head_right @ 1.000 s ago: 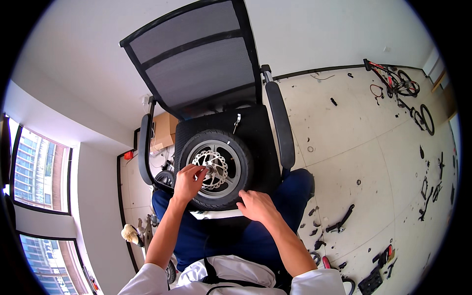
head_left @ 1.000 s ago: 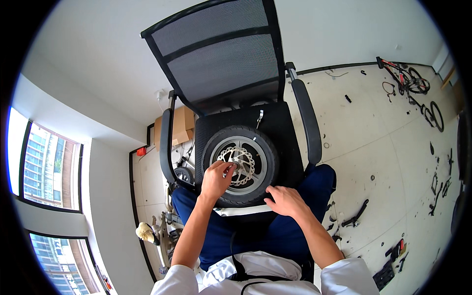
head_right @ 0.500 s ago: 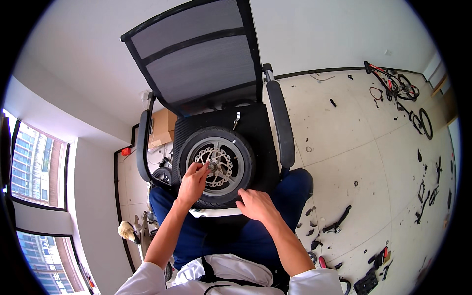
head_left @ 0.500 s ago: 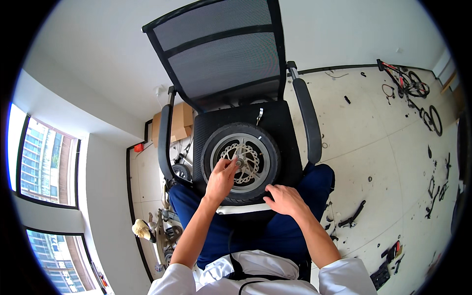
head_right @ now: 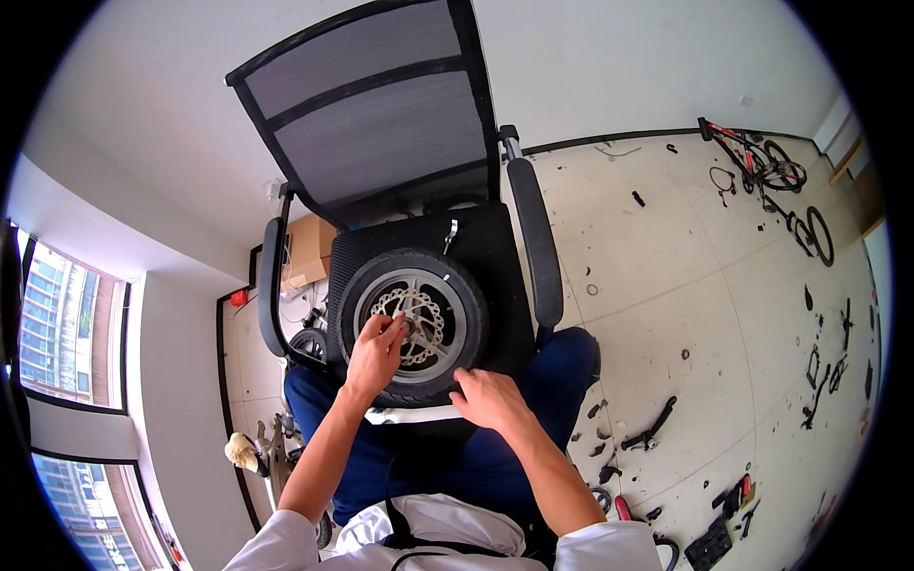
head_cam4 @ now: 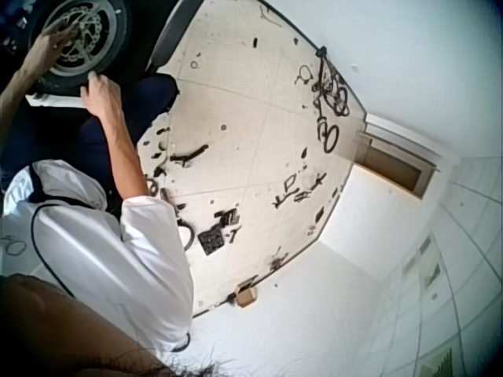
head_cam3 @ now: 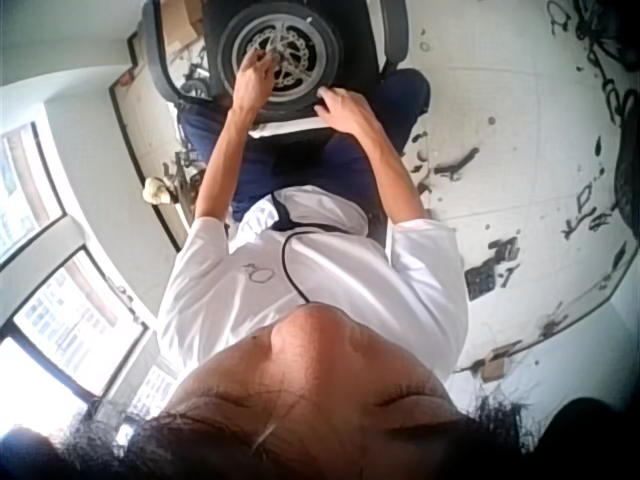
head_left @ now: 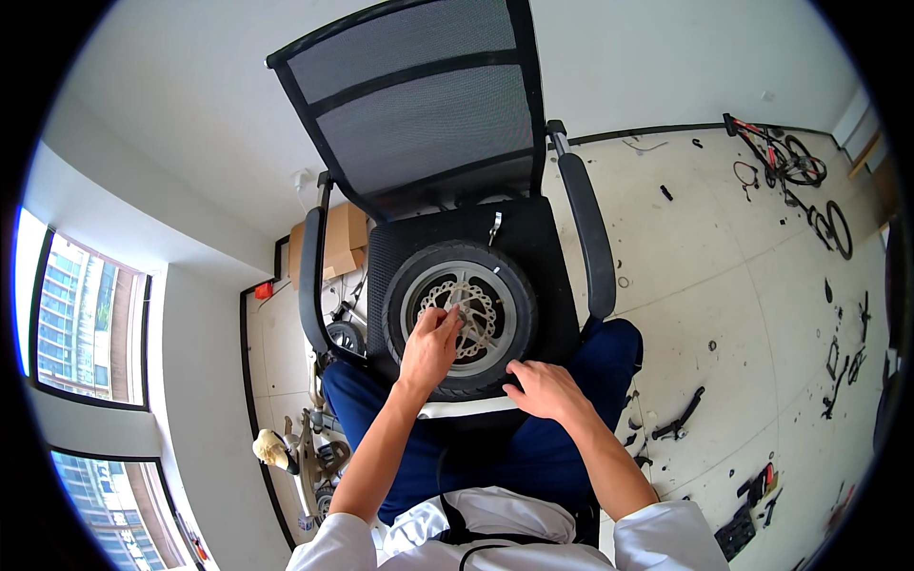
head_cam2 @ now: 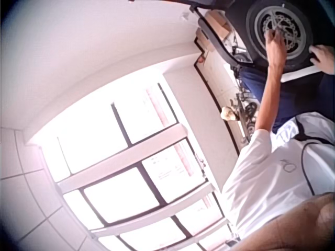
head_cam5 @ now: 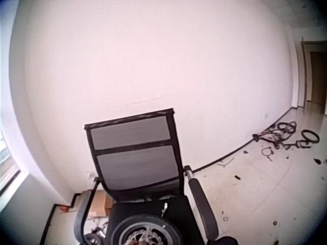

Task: The person sits on the floor and assembles a wheel by hand, attaching a brake disc and tightening fasteners on the hub. The person handles the wheel and small hardware components throughout the clip.

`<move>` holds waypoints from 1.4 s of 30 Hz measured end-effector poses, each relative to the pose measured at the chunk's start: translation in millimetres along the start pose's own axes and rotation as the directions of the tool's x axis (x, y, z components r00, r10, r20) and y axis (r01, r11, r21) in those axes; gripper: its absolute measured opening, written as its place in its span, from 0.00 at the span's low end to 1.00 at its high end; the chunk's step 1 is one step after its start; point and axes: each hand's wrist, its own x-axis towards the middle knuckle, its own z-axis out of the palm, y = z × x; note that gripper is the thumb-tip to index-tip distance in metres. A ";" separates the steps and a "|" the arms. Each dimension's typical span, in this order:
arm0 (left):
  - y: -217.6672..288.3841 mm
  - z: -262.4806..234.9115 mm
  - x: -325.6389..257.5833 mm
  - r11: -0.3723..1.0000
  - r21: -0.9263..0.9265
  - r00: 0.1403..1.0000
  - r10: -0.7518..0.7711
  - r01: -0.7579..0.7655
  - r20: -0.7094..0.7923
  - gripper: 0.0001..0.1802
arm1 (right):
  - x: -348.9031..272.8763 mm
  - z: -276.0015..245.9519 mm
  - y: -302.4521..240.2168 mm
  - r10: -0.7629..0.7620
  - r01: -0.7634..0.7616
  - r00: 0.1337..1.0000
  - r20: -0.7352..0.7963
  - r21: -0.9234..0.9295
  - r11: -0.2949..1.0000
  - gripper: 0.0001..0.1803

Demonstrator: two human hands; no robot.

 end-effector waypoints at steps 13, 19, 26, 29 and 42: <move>8.4 1.7 -11.9 0.994 0.089 0.994 0.063 -0.056 -0.087 0.19 | 0.6 1.1 2.4 -0.006 0.006 1.000 0.015 -0.002 1.000 0.20; 3.8 1.3 -9.9 0.995 -0.084 0.993 -0.056 0.047 -0.107 0.14 | 0.8 0.4 0.2 -0.008 0.008 1.000 0.025 -0.013 1.000 0.20; 1.3 1.0 -8.0 0.956 -0.272 0.975 -0.154 0.107 -0.158 0.10 | -0.5 3.9 1.5 -0.011 0.011 1.000 0.019 -0.017 1.000 0.21; -1.1 3.9 -8.2 0.959 -0.268 0.975 -0.144 0.095 -0.172 0.11 | -0.4 1.4 1.5 -0.002 0.002 0.999 0.040 -0.007 1.000 0.21; -23.1 10.4 -15.3 0.954 -0.268 0.961 -0.192 0.135 -0.200 0.08 | 10.2 -21.6 -26.3 0.012 -0.013 1.000 0.006 0.013 1.000 0.21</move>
